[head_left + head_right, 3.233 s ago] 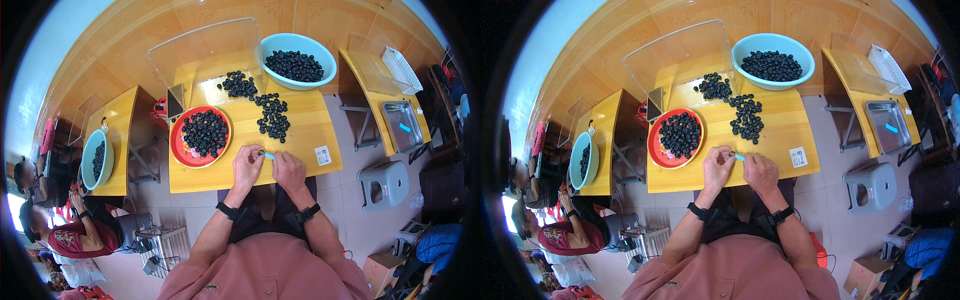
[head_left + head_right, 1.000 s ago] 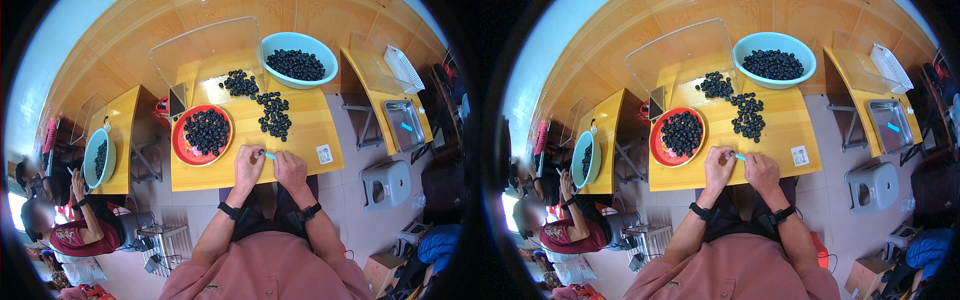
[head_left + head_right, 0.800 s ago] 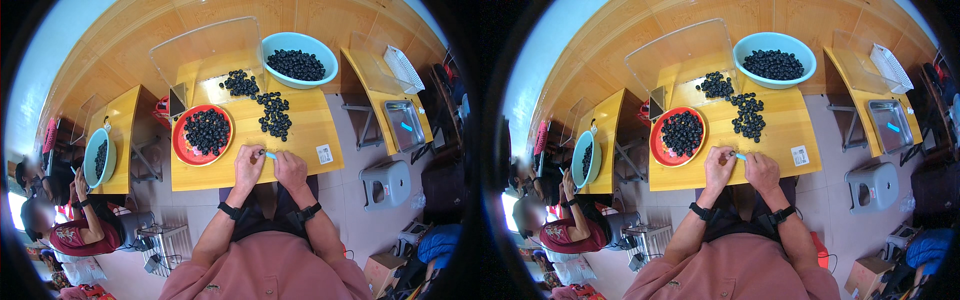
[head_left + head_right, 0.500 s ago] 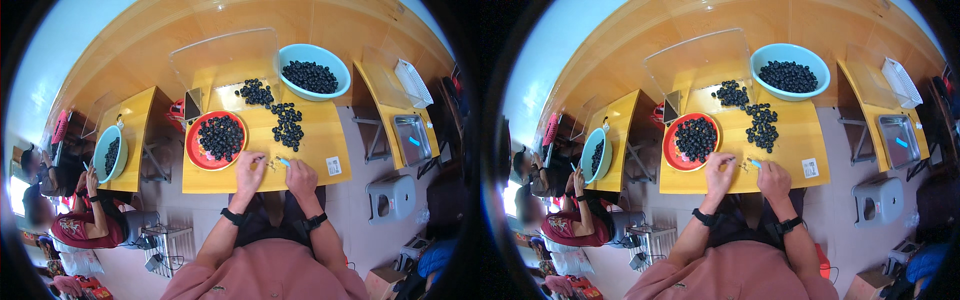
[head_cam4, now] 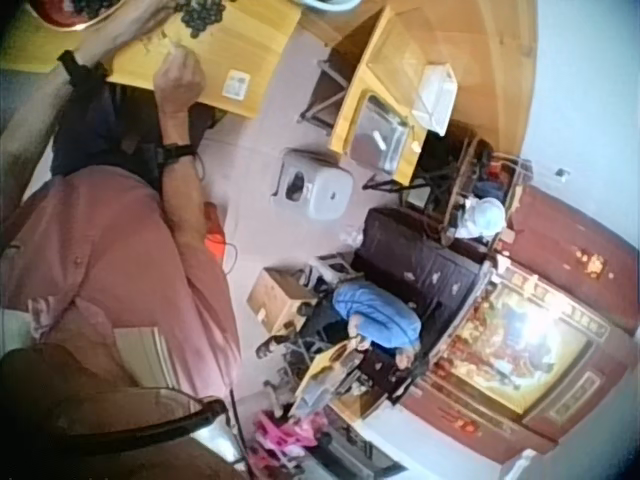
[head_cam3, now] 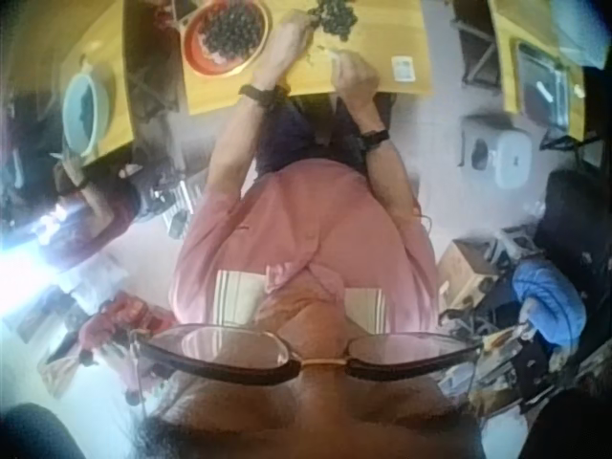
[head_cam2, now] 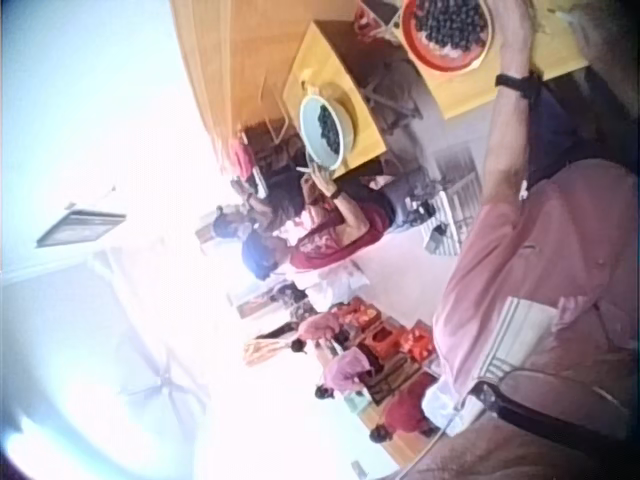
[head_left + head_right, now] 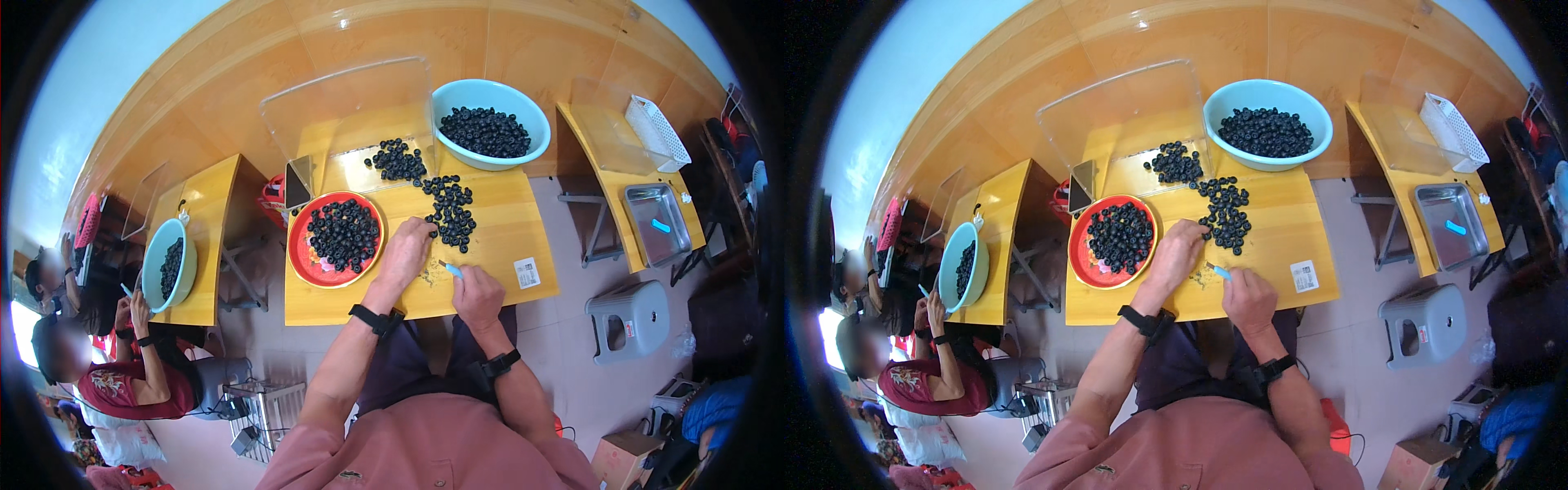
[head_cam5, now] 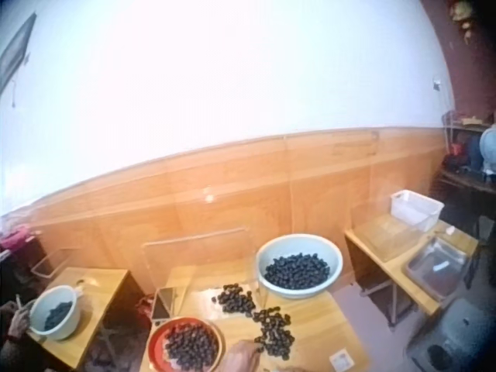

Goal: Processing and sorting small black components on a desk in a manufacturing environment.

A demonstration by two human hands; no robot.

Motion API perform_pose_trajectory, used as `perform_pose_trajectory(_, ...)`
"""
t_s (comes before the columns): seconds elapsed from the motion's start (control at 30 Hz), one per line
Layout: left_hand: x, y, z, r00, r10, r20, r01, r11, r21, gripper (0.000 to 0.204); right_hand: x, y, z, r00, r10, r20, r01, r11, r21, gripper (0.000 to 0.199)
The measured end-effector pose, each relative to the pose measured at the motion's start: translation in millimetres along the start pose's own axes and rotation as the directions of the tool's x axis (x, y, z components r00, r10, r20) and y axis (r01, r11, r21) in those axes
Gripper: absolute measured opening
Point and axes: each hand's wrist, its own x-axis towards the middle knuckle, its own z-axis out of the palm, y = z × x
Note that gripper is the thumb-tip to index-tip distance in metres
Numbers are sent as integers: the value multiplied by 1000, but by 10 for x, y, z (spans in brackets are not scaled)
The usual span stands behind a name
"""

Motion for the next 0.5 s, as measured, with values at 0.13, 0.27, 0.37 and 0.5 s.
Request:
perform_pose_trajectory(0.13, 34, -77, 123, 995, 5, 101, -15, 996, 91, 19, 4, -17, 6, 1000, -6, -19, 6, 999, 39, 10)
perform_pose_trajectory(0.27, -9, -10, 34, 993, -6, 116, -2, 997, 74, 18, -12, -4, 4, 1000, -7, -27, 7, 1000, 25, 10)
perform_pose_trajectory(0.37, -120, 62, -36, 996, -72, 51, 74, 996, -46, 20, -4, -5, -4, 1000, -10, -19, 10, 1000, 17, 10)
perform_pose_trajectory(0.5, -295, 56, -36, 989, -139, -42, 130, 976, -173, 22, 12, -11, -12, 1000, -15, -3, 15, 1000, 9, 10)
